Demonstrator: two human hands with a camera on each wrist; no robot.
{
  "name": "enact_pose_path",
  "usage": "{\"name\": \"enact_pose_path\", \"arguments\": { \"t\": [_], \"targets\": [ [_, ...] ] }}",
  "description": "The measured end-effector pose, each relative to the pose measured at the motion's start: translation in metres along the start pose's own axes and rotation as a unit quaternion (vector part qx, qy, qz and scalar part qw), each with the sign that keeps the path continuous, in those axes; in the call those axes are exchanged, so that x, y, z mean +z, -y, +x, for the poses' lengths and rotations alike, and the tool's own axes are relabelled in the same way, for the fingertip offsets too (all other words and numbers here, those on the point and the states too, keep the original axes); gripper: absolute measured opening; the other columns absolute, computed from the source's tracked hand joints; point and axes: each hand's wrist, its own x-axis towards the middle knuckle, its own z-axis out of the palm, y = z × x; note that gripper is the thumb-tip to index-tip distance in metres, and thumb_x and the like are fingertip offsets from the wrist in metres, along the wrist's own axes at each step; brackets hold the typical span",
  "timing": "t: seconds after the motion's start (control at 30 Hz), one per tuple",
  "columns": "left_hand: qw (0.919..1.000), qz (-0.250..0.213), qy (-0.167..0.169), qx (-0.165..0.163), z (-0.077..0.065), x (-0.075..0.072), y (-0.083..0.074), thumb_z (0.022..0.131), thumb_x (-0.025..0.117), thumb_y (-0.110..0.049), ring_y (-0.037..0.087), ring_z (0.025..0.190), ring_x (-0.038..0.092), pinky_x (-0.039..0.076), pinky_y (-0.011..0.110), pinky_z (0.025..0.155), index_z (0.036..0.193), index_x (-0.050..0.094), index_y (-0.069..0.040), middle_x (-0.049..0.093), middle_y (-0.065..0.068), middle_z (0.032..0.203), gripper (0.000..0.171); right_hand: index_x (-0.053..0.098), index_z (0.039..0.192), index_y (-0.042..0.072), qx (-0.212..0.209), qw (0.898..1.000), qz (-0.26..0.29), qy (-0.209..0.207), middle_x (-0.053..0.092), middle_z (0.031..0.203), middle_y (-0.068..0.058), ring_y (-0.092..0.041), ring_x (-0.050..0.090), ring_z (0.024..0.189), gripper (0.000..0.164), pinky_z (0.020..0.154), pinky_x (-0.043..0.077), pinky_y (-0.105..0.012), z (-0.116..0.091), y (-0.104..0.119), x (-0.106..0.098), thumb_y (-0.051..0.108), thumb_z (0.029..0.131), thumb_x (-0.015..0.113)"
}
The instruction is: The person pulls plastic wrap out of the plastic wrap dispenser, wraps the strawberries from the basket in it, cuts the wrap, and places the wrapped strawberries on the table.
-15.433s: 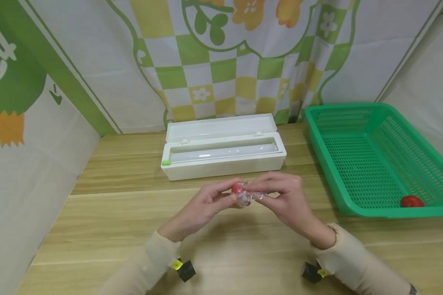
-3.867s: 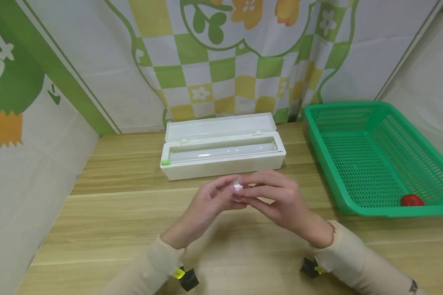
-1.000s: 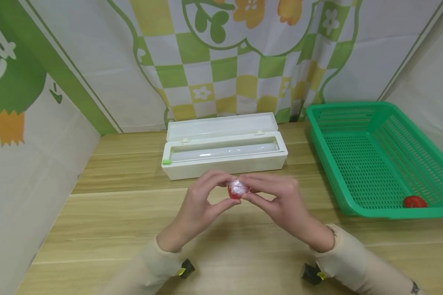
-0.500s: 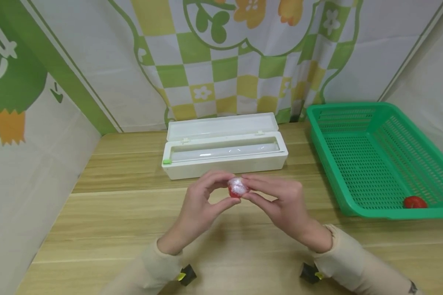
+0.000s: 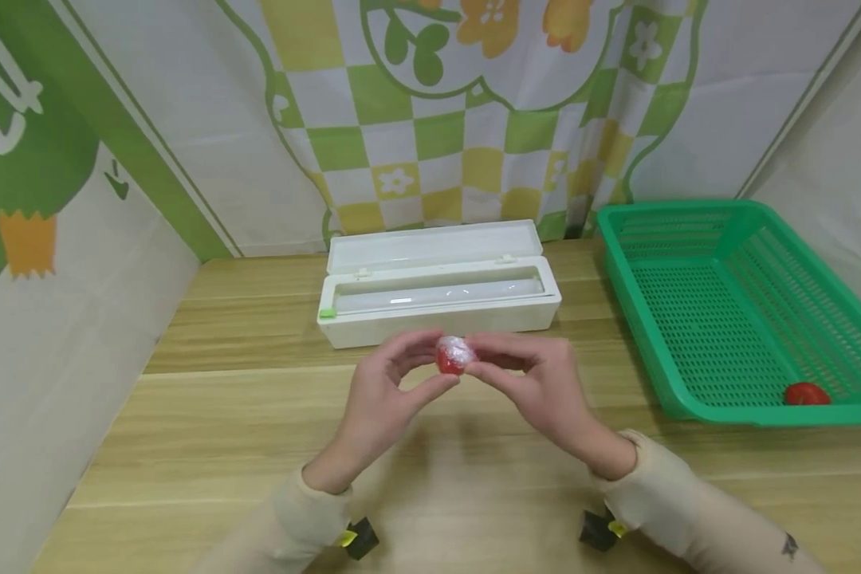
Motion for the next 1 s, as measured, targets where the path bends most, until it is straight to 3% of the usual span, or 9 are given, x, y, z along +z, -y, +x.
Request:
{"name": "enact_pose_path", "arguments": {
  "t": [0.13,0.27,0.53,0.77,1.0],
  "targets": [
    [0.9999,-0.012,-0.008,-0.006,0.001,-0.001,-0.002,0.079,0.08,-0.002,0.02,0.108,0.068,0.053,0.028,0.101,0.123,0.064,-0.003,0.067,0.011,0.121,0.046,0.077,0.108,0.01,0.058,0.997,0.046,0.003,0.077,0.104,-0.006,-0.01,0.074,0.089,0.026,0.077,0.061,-0.027,0.003,0.003,0.001,0.015,0.082,0.08],
    [0.9995,-0.023,-0.02,-0.007,0.0,-0.002,-0.002,0.082,0.077,-0.001,0.016,0.104,0.068,0.055,0.028,0.098,0.12,0.065,-0.001,0.068,0.013,0.119,0.04,0.076,0.108,0.007,0.087,0.992,0.086,0.013,0.077,0.103,-0.01,-0.012,0.074,0.088,0.026,0.079,0.062,-0.028,0.006,0.003,0.005,0.012,0.083,0.079],
    [0.9979,0.048,-0.041,-0.012,-0.004,-0.01,-0.001,0.084,0.079,-0.013,0.014,0.102,0.069,0.057,0.026,0.093,0.119,0.068,-0.009,0.07,0.004,0.116,0.037,0.073,0.116,0.01,0.08,0.99,0.099,0.057,0.075,0.11,-0.008,-0.014,0.073,0.095,0.03,0.079,0.062,-0.028,0.011,0.003,0.011,0.012,0.086,0.076],
    [0.9993,0.016,-0.033,-0.007,-0.005,-0.019,-0.003,0.082,0.079,-0.007,0.016,0.097,0.071,0.059,0.028,0.089,0.117,0.068,-0.004,0.071,0.009,0.114,0.037,0.073,0.117,0.016,0.06,0.993,0.065,0.078,0.075,0.112,-0.003,-0.013,0.073,0.096,0.029,0.075,0.062,-0.028,0.014,0.005,0.012,0.017,0.088,0.075],
    [0.9985,0.001,-0.045,-0.029,-0.007,-0.033,-0.005,0.082,0.079,-0.005,0.012,0.096,0.071,0.058,0.028,0.091,0.118,0.068,-0.004,0.07,0.01,0.116,0.038,0.073,0.115,0.009,0.052,0.993,0.061,0.086,0.075,0.112,-0.007,-0.01,0.073,0.094,0.027,0.075,0.062,-0.028,0.019,0.005,0.008,0.013,0.088,0.074]
  ]
}}
